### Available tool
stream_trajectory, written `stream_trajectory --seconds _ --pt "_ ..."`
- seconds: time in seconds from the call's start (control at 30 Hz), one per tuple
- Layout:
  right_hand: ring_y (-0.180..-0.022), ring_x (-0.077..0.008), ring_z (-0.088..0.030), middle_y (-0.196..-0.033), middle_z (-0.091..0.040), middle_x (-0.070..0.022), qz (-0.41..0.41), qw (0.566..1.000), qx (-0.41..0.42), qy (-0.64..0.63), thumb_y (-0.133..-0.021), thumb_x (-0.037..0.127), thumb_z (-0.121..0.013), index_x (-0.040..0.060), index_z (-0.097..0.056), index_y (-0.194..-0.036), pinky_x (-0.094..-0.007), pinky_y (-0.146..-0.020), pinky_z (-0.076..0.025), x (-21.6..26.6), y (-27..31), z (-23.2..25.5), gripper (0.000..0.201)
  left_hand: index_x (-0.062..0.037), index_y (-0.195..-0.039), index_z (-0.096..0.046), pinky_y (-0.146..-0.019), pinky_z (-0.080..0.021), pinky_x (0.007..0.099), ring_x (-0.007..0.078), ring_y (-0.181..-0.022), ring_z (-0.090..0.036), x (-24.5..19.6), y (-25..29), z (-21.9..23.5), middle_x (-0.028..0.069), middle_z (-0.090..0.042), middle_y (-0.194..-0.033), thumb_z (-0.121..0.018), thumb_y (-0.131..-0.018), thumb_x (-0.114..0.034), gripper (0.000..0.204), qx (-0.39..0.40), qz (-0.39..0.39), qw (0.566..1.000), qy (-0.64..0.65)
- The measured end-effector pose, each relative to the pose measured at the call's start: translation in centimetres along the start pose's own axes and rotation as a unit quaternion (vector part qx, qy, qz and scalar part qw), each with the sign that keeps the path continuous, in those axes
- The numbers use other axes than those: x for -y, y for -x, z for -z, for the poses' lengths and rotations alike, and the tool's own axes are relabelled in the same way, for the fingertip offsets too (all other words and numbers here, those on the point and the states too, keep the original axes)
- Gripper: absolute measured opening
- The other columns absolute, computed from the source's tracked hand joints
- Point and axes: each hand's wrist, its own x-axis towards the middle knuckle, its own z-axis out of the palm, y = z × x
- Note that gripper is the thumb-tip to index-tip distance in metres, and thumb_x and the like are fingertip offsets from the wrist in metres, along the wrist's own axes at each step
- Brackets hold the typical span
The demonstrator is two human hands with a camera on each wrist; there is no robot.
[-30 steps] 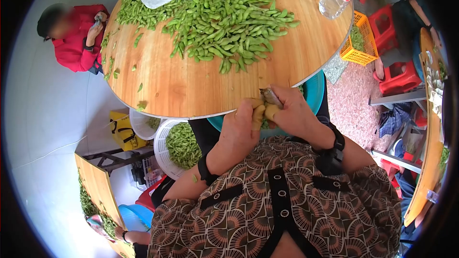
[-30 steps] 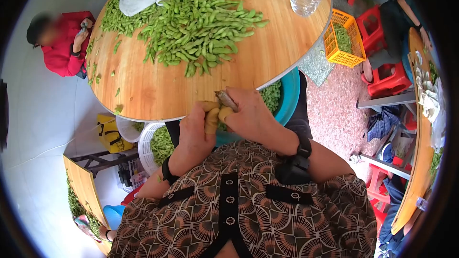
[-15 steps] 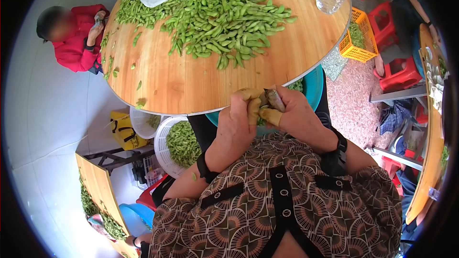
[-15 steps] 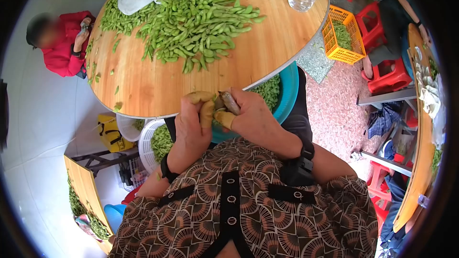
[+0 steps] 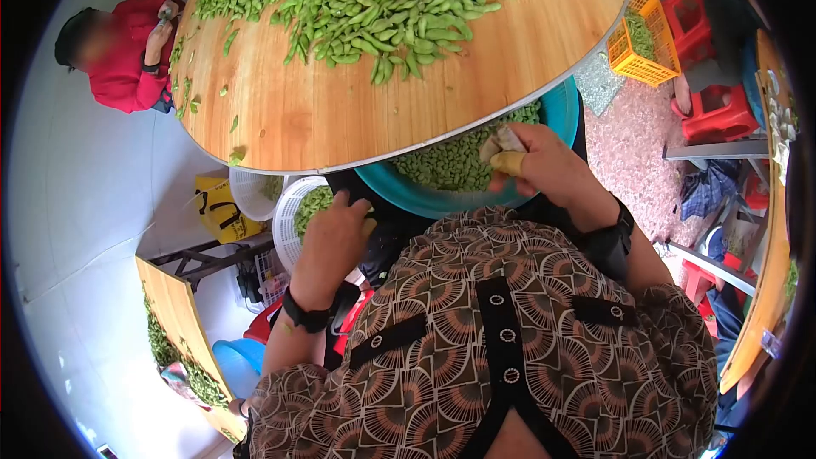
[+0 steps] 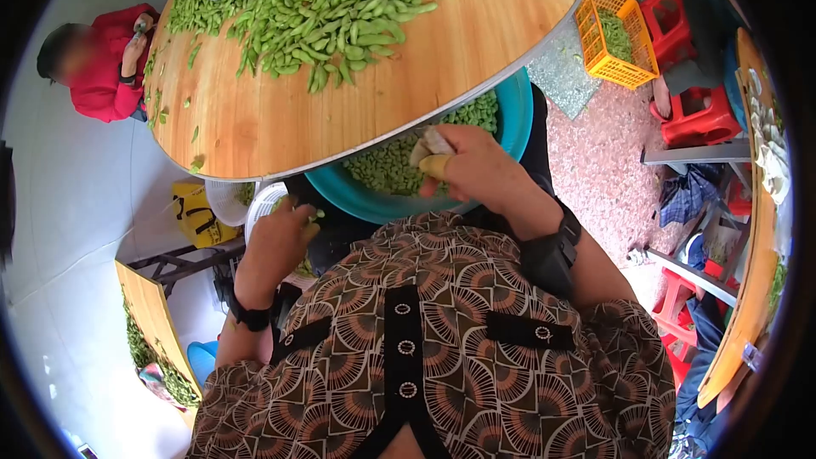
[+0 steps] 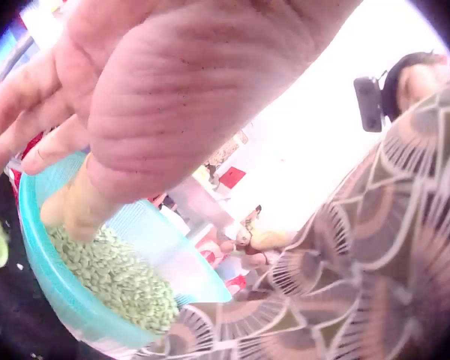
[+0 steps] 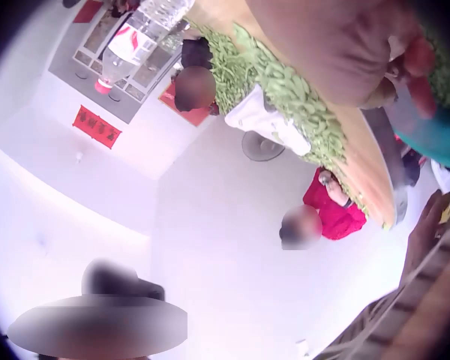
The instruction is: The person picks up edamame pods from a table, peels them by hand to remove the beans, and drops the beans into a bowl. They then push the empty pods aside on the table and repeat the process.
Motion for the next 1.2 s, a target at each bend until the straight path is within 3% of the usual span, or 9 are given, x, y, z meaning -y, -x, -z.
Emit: stream_trajectory --seconds 0.07,0.2,0.37,0.6,0.83,0.93,1.0,1.07,1.2 --pt "-0.059 -0.0106 -0.059 -0.084 -0.064 -0.0071 0.012 0.998 -0.027 -0.062 -0.088 0.010 -0.056 -0.0005 -0.059 -0.105 -0.0209 -0.043 -0.039 -1.5 -0.7 0.4 0.020 -0.0053 -0.096 -0.061 -0.072 -0.051 0.0420 0.0362 -0.086 -0.063 0.4 -0.7 -1.4 0.0187 -0.065 -0.092 -0.060 -0.086 -0.014 0.013 0.025 0.025 0.994 -0.101" --pt "-0.062 -0.0126 -0.063 -0.096 -0.065 -0.0101 0.002 0.991 -0.030 -0.130 -0.090 0.011 -0.055 -0.0031 -0.057 -0.112 -0.0191 -0.040 -0.037 -2.3 -0.8 1.0 0.026 -0.0054 -0.092 -0.062 -0.074 -0.048 0.0457 0.0372 -0.085 -0.061 1.2 -8.5 -9.1 0.0184 -0.061 -0.084 -0.059 -0.081 -0.019 0.018 0.107 -0.167 0.977 0.078" --pt "-0.062 -0.0116 -0.061 -0.104 -0.063 -0.0113 -0.002 0.982 -0.008 -0.188 -0.091 0.013 -0.056 -0.0014 -0.056 -0.107 -0.0179 -0.038 -0.035 -3.1 0.8 2.3 0.022 -0.0029 -0.088 -0.069 -0.078 -0.052 0.0474 0.0383 -0.090 -0.065 2.4 -13.5 -17.4 0.0208 -0.067 -0.090 -0.057 -0.077 -0.008 0.017 0.225 -0.125 0.964 -0.065" --pt "-0.056 -0.0086 -0.054 -0.083 -0.061 -0.0076 0.015 0.978 -0.014 -0.207 -0.092 0.013 -0.055 0.0008 -0.058 -0.101 -0.0190 -0.039 -0.032 -2.1 1.7 2.0 0.015 -0.0038 -0.091 -0.069 -0.074 -0.054 0.0455 0.0369 -0.087 -0.067 0.6 -12.4 -15.7 0.0192 -0.068 -0.089 -0.055 -0.079 -0.008 0.019 0.226 -0.102 0.959 -0.135" --pt "-0.054 -0.0099 -0.057 -0.095 -0.063 -0.0085 0.036 0.981 0.063 -0.180 -0.092 0.014 -0.057 0.0007 -0.057 -0.102 -0.0187 -0.037 -0.032 1.5 0.5 0.8 0.017 -0.0046 -0.090 -0.061 -0.073 -0.049 0.0473 0.0385 -0.083 -0.062 1.1 -10.4 -13.0 0.0196 -0.064 -0.083 -0.057 -0.081 -0.015 0.014 -0.059 -0.101 0.988 0.105" --pt "-0.052 -0.0085 -0.055 -0.093 -0.063 -0.0076 0.037 0.976 0.085 -0.197 -0.094 0.015 -0.055 0.0010 -0.057 -0.102 -0.0186 -0.037 -0.031 3.4 0.3 0.4 0.017 -0.0045 -0.087 -0.062 -0.072 -0.049 0.0482 0.0395 -0.080 -0.063 0.2 -6.6 -7.7 0.0195 -0.064 -0.081 -0.058 -0.083 -0.017 0.013 -0.029 0.002 0.981 0.190" --pt "-0.051 -0.0086 -0.052 -0.090 -0.062 -0.0068 0.041 0.974 0.097 -0.203 -0.096 0.017 -0.052 0.0008 -0.057 -0.103 -0.0194 -0.037 -0.029 4.0 0.2 0.5 0.019 -0.0046 -0.087 -0.063 -0.070 -0.049 0.0479 0.0395 -0.076 -0.063 1.3 -2.5 -4.2 0.0190 -0.065 -0.079 -0.059 -0.084 -0.018 0.014 -0.052 0.062 0.992 0.096" --pt "-0.049 -0.0088 -0.049 -0.086 -0.060 -0.0054 0.025 0.974 0.078 -0.211 -0.097 0.019 -0.050 0.0018 -0.055 -0.103 -0.0203 -0.036 -0.028 3.9 -0.2 0.7 0.019 -0.0032 -0.093 -0.065 -0.069 -0.050 0.0464 0.0382 -0.077 -0.064 5.3 1.9 -2.1 0.0190 -0.065 -0.082 -0.064 -0.082 -0.020 0.020 0.037 0.113 0.993 -0.015" --pt "-0.045 -0.0102 -0.044 -0.075 -0.055 -0.0036 0.007 0.966 0.046 -0.256 -0.099 0.024 -0.045 0.0040 -0.052 -0.106 -0.0223 -0.036 -0.026 3.7 -1.5 -0.2 0.023 -0.0015 -0.096 -0.065 -0.068 -0.050 0.0453 0.0381 -0.077 -0.063 2.7 2.6 5.0 0.0184 -0.065 -0.085 -0.066 -0.082 -0.019 0.023 -0.019 0.113 0.986 -0.117"
